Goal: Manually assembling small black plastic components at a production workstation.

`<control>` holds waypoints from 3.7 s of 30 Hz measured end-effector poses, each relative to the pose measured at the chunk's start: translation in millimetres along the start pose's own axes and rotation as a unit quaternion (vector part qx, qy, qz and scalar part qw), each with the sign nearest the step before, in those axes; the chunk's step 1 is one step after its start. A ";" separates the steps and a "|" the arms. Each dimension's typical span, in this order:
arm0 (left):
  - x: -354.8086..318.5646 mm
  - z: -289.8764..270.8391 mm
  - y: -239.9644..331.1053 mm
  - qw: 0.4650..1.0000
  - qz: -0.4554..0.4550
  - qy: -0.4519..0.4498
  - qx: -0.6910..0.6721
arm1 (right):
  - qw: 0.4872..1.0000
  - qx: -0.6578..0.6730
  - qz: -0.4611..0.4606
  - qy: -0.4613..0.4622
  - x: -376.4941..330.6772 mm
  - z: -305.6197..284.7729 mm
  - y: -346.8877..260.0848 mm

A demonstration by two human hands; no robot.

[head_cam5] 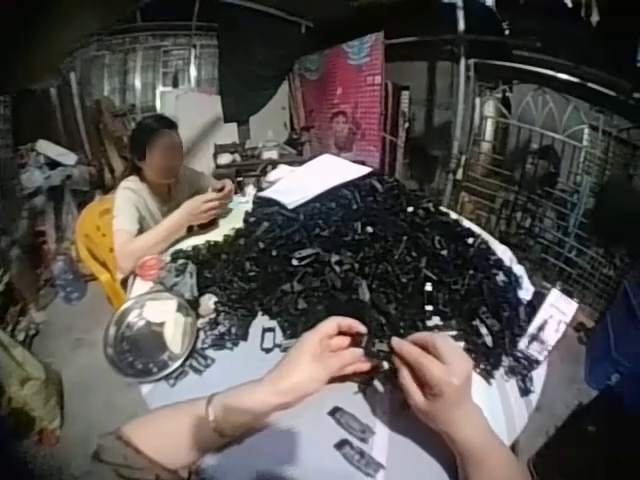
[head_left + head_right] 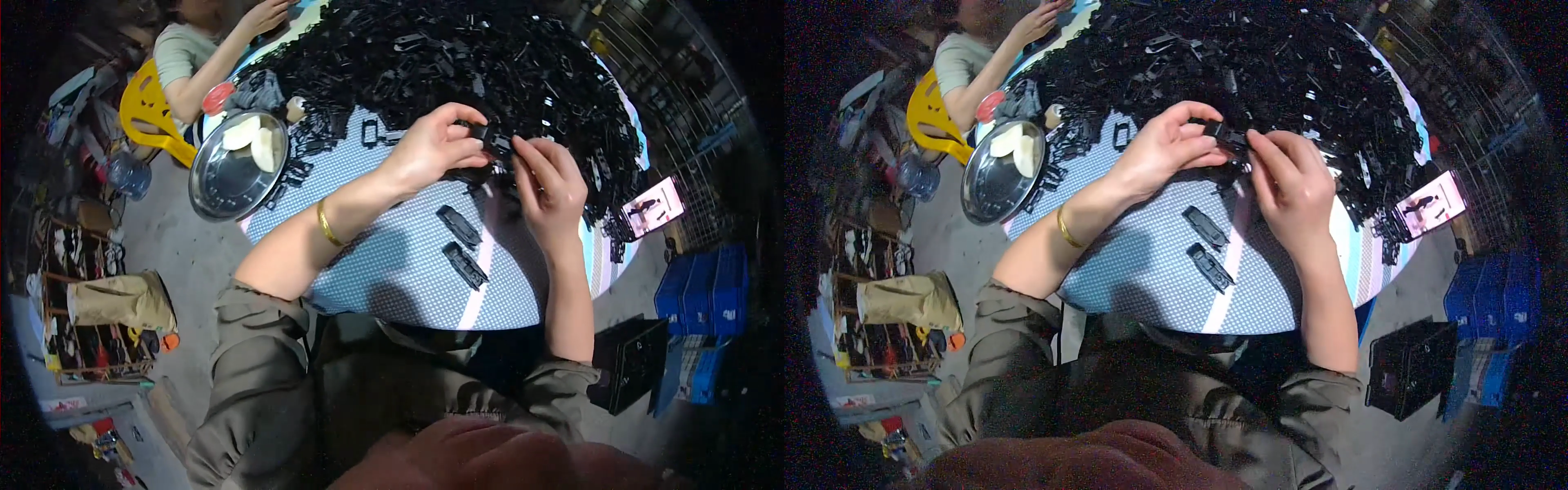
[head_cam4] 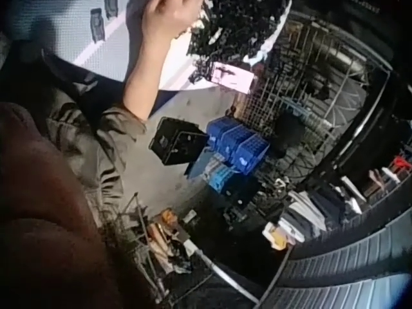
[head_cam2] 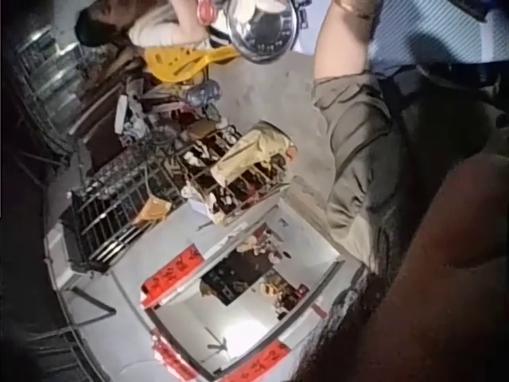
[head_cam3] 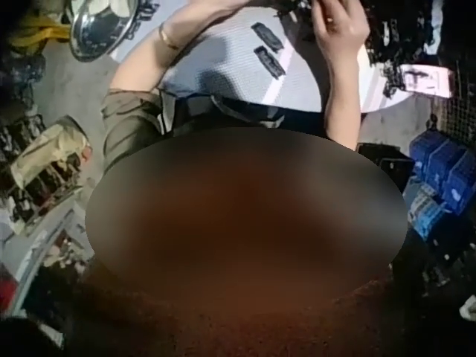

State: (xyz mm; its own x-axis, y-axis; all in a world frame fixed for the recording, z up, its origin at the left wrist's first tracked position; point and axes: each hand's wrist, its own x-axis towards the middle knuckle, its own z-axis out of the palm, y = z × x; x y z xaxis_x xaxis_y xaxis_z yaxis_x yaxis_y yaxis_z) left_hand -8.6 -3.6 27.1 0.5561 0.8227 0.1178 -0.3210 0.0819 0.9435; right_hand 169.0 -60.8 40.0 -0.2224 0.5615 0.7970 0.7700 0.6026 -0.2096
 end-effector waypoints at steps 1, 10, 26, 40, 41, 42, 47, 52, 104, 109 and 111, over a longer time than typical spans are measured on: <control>0.5 0.3 -2.0 1.000 -0.002 -0.003 0.005 | 1.000 -0.007 -0.012 0.001 0.0 -1.2 -0.8; 0.3 4.2 -7.1 0.999 0.012 -0.003 0.030 | 0.997 -0.064 -0.032 -0.029 -2.0 -7.7 1.8; 1.8 -3.6 -16.6 0.996 -0.056 0.033 0.054 | 0.993 -0.084 -0.069 -0.044 -5.2 10.0 6.4; -1.8 0.4 -12.5 0.981 -0.121 -0.001 -0.154 | 0.993 -0.082 -0.079 -0.044 -7.8 16.2 6.4; -1.2 -0.5 -13.4 0.983 -0.109 -0.010 -0.150 | 0.991 -0.085 -0.092 -0.038 -9.2 18.5 10.1; -0.7 -1.4 -13.6 0.983 -0.108 -0.012 -0.149 | 0.990 -0.087 -0.107 -0.032 -9.3 19.1 11.7; 3.3 -6.2 -8.9 0.990 -0.069 -0.018 -0.124 | 0.992 -0.069 -0.089 -0.062 -7.1 18.9 9.4; 6.3 -10.2 -0.7 0.998 -0.050 0.011 -0.032 | 0.921 0.272 0.257 0.112 -4.7 8.9 33.2; -1.6 7.9 -18.8 0.993 -0.071 0.017 -0.090 | 0.816 0.456 0.343 -0.090 -9.6 17.7 5.1; 0.3 3.9 -18.9 0.999 -0.027 0.025 -0.035 | 0.960 0.205 0.178 -0.072 -13.8 17.4 10.8; 1.3 2.0 -19.7 0.999 -0.021 0.027 -0.023 | 0.975 0.160 0.139 -0.067 -12.5 19.2 16.0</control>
State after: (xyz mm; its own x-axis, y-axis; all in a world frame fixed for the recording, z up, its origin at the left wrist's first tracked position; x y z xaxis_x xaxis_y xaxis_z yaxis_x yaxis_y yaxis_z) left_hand 0.1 -5.3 9.2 0.5279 0.8471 0.0606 -0.3341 0.1416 0.9318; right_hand 172.6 -47.3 15.8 -0.1248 0.7841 0.6079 0.5896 0.5514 -0.5902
